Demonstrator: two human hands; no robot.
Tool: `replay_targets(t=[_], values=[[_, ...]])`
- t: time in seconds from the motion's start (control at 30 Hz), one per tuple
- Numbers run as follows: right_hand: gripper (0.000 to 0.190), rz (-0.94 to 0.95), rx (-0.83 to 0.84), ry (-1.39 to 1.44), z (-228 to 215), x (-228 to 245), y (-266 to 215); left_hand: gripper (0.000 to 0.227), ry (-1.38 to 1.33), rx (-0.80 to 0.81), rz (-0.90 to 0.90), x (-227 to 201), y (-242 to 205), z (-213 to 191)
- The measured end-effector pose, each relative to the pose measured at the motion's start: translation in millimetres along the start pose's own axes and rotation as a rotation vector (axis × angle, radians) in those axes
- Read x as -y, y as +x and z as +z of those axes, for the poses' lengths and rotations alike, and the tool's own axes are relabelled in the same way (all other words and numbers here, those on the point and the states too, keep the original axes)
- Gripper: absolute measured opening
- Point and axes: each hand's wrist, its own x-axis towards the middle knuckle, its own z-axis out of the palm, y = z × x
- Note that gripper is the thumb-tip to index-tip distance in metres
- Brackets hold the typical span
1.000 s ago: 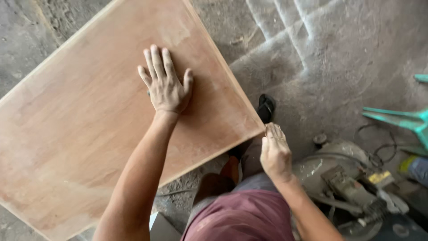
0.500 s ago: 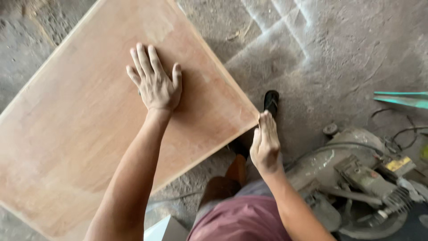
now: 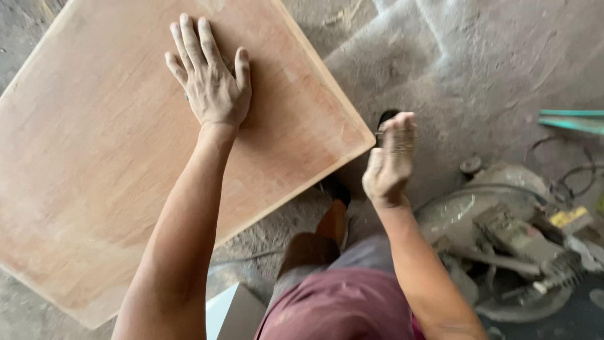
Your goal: The person sands the surface and edges of a wooden desk and wooden pieces by hand using sandpaper and with a power sander.
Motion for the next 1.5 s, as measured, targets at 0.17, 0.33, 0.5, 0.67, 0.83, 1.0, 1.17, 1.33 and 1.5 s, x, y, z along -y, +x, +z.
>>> replay_targets(t=[0.17,0.33,0.5,0.67,0.83,1.0,1.17,1.33,1.5], values=[[0.046,-0.112,0.06,-0.043,33.3,26.0,-15.7,0.075,-0.001,-0.022,-0.013,0.2,8.2,-4.5],[0.046,-0.374,0.257,0.013,-1.7,6.6,-8.8,0.075,0.025,-0.015,-0.012,-6.5,6.3,-9.2],[0.038,-0.377,0.353,0.082,-13.7,24.7,-26.9,0.074,-0.008,-0.064,0.003,-0.5,-2.3,-6.6],[0.032,-0.593,0.438,-0.006,-24.6,-19.6,-9.3,0.078,-0.003,-0.057,0.023,15.1,-4.4,7.8],[0.028,0.015,1.045,0.662,35.6,38.0,-31.7,0.079,-0.078,-0.403,-0.058,19.3,-12.1,17.9],[0.038,-0.855,0.801,0.395,56.1,135.8,-40.8,0.056,-0.725,-0.588,0.115,30.6,-154.3,-21.8],[0.04,-1.002,0.621,0.074,-30.1,43.3,51.4,0.048,-0.626,-0.626,-0.276,60.2,-327.3,-33.1],[0.02,-0.751,0.764,0.044,-89.1,54.5,101.6,0.037,-1.076,-0.509,-0.803,22.0,-394.6,3.2],[0.017,-0.575,1.229,0.649,-54.1,102.3,119.6,0.055,-2.004,-0.108,-0.615,-107.9,-332.6,-2.1]])
